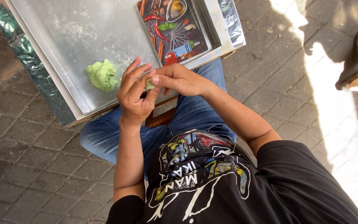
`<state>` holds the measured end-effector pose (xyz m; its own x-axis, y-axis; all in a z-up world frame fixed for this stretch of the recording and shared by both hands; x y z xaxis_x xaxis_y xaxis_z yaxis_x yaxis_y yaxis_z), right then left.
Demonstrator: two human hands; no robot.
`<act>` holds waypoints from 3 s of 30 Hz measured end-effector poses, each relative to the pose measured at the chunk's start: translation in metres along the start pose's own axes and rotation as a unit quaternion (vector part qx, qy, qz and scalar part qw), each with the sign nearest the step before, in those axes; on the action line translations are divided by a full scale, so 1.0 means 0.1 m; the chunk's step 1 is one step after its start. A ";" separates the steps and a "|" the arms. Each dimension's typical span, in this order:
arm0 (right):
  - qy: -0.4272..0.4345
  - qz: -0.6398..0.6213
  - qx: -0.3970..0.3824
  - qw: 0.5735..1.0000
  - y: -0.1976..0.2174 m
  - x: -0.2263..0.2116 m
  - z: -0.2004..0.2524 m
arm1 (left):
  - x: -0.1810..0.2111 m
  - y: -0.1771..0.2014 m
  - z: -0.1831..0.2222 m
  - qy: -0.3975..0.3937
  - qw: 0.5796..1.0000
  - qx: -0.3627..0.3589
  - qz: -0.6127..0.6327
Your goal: Shaping small balls from a piece of green dough by pinching and rolling between hands
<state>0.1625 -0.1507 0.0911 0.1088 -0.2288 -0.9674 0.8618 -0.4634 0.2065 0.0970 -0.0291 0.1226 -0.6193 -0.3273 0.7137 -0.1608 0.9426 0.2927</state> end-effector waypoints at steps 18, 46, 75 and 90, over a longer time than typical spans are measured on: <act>0.271 -0.005 -0.043 0.961 0.19 -0.78 0.08 | 0.04 0.30 0.13 0.035 0.993 0.087 0.070; 0.019 -0.111 0.080 0.990 -0.30 0.56 -0.19 | -0.19 0.09 0.25 0.008 0.995 0.039 -0.088; -0.024 -0.052 0.035 0.998 -0.23 0.61 -0.20 | -0.24 0.12 0.31 0.039 0.994 0.054 -0.086; -0.036 0.028 0.122 0.991 -0.16 0.45 -0.21 | -0.29 0.12 0.25 0.050 0.993 0.012 -0.106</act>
<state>0.1637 -0.1357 0.0414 0.1103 -0.3170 -0.9420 0.7087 -0.6394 0.2981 0.0934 -0.0067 0.0897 -0.4911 -0.5218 0.6976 -0.2984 0.8531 0.4280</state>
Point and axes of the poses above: each hand's wrist, its own z-axis away from the middle knuckle, its own y-axis out of the back of the hand, x = y × z, the point moved 6 cm from there along -z, towards the middle knuckle, and after that the axes turned 13 degrees about z, right-handed, at the moved point
